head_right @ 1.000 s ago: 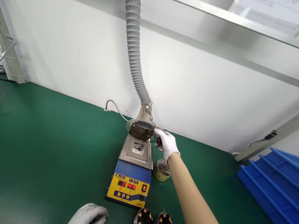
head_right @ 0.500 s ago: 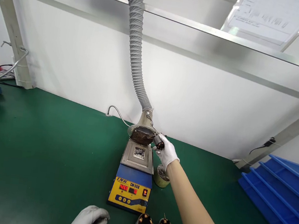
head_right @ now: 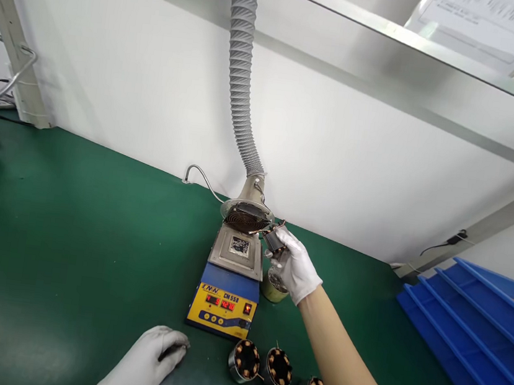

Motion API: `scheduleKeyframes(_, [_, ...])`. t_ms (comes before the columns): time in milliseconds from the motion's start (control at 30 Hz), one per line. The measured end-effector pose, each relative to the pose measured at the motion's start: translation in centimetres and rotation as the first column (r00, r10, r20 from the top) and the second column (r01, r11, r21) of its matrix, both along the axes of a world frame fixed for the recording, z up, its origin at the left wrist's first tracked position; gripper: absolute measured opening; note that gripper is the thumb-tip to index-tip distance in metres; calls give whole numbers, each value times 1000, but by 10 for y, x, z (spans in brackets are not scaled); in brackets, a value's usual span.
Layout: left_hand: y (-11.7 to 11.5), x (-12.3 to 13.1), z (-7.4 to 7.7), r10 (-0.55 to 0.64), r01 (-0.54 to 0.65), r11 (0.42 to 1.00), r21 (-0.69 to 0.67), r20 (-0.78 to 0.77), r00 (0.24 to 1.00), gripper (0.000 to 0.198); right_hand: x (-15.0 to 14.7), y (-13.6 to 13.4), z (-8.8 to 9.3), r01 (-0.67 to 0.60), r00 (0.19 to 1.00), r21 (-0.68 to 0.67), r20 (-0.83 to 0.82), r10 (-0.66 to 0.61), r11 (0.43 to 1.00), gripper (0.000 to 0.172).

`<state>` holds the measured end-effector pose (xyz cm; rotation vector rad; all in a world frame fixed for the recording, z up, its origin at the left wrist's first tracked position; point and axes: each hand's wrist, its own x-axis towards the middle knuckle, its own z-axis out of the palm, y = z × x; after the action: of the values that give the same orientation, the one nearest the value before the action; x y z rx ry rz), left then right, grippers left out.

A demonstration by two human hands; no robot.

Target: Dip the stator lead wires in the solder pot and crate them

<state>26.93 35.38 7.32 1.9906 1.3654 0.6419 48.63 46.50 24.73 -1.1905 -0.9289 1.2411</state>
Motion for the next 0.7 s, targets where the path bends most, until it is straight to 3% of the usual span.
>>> scheduleKeyframes(200, [-1, 0, -1, 5, -7, 999, 42, 30, 1000, 21, -8, 7, -14, 32, 936, 103, 345, -66, 994, 51])
scheduleKeyframes(300, [-1, 0, 0, 10, -12, 998, 58, 39, 999, 22, -9, 13, -22, 1, 836, 146, 543, -81, 989, 49])
scheduleKeyframes(333, [-1, 0, 1, 11, -13, 998, 55, 37, 999, 22, -9, 14, -23, -14, 749, 151, 656, -90, 988, 49])
scheduleKeyframes(367, [-1, 0, 1, 13, -15, 999, 50, 34, 999, 21, -9, 14, -23, -32, 612, 160, 783, -107, 987, 49])
scheduleKeyframes(433, [-1, 0, 3, 17, -18, 999, 39, 31, 999, 21, -9, 15, -20, -127, 184, 167, 973, -142, 978, 48])
scheduleKeyframes(500, [-2, 0, 5, 20, -21, 999, 29, 38, 999, 20, -10, 15, -16, -272, -265, 101, 948, -175, 957, 44])
scheduleKeyframes(533, [-2, 0, 5, 21, -22, 999, 24, 43, 999, 20, -11, 16, -14, -330, -420, 51, 886, -195, 943, 42])
scheduleKeyframes(600, [-2, 0, 6, 22, -23, 1000, 14, 51, 998, 20, -13, 20, -11, -390, -602, -42, 768, -220, 920, 39])
scheduleKeyframes(700, [-2, 0, 6, 16, -16, 1000, 8, 50, 999, 19, -18, 26, -10, -418, -710, -123, 662, -239, 900, 38])
